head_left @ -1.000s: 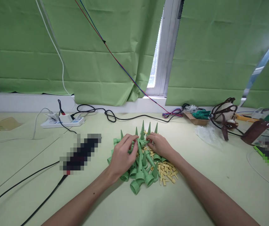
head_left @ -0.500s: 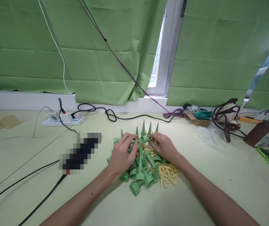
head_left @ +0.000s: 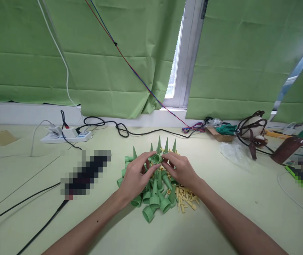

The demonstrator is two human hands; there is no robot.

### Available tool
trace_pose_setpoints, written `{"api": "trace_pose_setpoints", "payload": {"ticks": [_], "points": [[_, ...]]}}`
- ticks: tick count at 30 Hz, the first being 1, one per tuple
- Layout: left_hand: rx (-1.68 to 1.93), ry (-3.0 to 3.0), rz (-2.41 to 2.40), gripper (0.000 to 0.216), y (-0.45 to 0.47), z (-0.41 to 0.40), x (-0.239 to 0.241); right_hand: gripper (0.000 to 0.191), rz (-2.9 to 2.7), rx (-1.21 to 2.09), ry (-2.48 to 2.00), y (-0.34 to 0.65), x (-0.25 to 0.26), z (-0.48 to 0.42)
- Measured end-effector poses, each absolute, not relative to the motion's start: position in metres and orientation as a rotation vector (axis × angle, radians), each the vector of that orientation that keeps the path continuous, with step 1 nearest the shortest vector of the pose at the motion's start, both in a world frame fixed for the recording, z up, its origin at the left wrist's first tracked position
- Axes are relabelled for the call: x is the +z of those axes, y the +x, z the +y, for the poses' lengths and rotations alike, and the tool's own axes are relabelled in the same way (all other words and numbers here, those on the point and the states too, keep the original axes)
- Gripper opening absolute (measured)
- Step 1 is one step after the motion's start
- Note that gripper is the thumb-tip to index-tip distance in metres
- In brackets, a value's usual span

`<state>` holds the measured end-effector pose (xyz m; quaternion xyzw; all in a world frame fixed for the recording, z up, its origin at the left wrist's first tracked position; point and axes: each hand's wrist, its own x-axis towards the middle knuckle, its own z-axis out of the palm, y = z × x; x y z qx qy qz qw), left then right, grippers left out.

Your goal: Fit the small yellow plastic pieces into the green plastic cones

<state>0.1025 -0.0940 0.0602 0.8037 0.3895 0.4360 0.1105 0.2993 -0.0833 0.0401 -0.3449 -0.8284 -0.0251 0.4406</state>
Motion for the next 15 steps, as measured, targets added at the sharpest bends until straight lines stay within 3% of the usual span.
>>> {"api": "trace_pose_setpoints", "payload": {"ticks": [4, 9, 15], "points": [[1.285, 2.325, 1.119, 0.031, 0.104, -0.097, 0.060, 0.013, -2.072, -0.054, -0.857, 0.300, 0.041, -0.084], [1.355, 2.148, 1.175, 0.035, 0.106, -0.099, 0.065, 0.038, -2.024, 0.002, -0.934, 0.307, 0.041, -0.083], [1.451, 2.016, 1.251, 0.038, 0.107, -0.100, 0.068, 0.012, -2.114, -0.046, -1.148, 0.313, 0.038, -0.073]]}}
